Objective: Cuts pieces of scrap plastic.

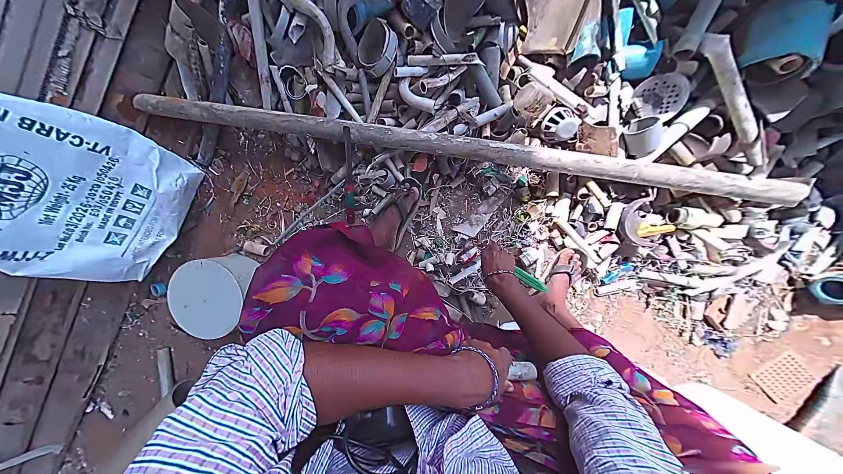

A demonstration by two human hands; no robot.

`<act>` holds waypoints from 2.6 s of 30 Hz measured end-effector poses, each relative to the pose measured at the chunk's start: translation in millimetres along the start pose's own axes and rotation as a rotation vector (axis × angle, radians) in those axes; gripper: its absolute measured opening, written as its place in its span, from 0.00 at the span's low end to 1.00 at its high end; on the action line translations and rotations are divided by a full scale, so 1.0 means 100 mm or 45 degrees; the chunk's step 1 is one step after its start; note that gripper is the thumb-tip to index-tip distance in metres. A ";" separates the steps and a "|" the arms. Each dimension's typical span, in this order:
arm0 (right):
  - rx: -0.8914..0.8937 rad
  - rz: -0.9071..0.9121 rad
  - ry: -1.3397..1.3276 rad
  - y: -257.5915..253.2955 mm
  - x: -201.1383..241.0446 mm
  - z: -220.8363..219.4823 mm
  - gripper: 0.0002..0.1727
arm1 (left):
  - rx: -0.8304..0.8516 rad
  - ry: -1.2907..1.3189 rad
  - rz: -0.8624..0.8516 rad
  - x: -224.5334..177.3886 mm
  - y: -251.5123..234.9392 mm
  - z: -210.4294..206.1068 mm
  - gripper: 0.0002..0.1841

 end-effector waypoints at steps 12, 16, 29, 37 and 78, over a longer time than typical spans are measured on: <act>0.027 0.021 0.013 0.19 -0.27 0.06 0.24 | 0.018 0.015 0.027 -0.04 -0.03 -0.01 0.30; -0.193 -0.321 -0.018 -0.25 -0.85 0.25 0.20 | 0.011 0.013 0.036 -0.02 -0.04 -0.01 0.30; 0.148 -0.008 0.135 0.31 -0.40 -0.10 0.24 | 0.017 0.021 0.022 -0.04 -0.03 0.00 0.30; -0.179 -0.481 0.090 -0.47 -1.19 0.18 0.23 | 0.025 0.001 0.042 -0.02 -0.06 0.01 0.30; 0.245 -0.052 0.215 0.28 -0.35 -0.17 0.26 | 0.005 -0.006 0.007 -0.01 -0.03 0.03 0.30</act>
Point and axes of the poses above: each hand's wrist, its own y-axis away from the middle knuckle, its own z-axis out of the back of the hand, x = y × z, the point moved 4 cm from there along -y, towards the middle knuckle, and after that the axes turned 10 degrees about -x, right-handed, at the moved point
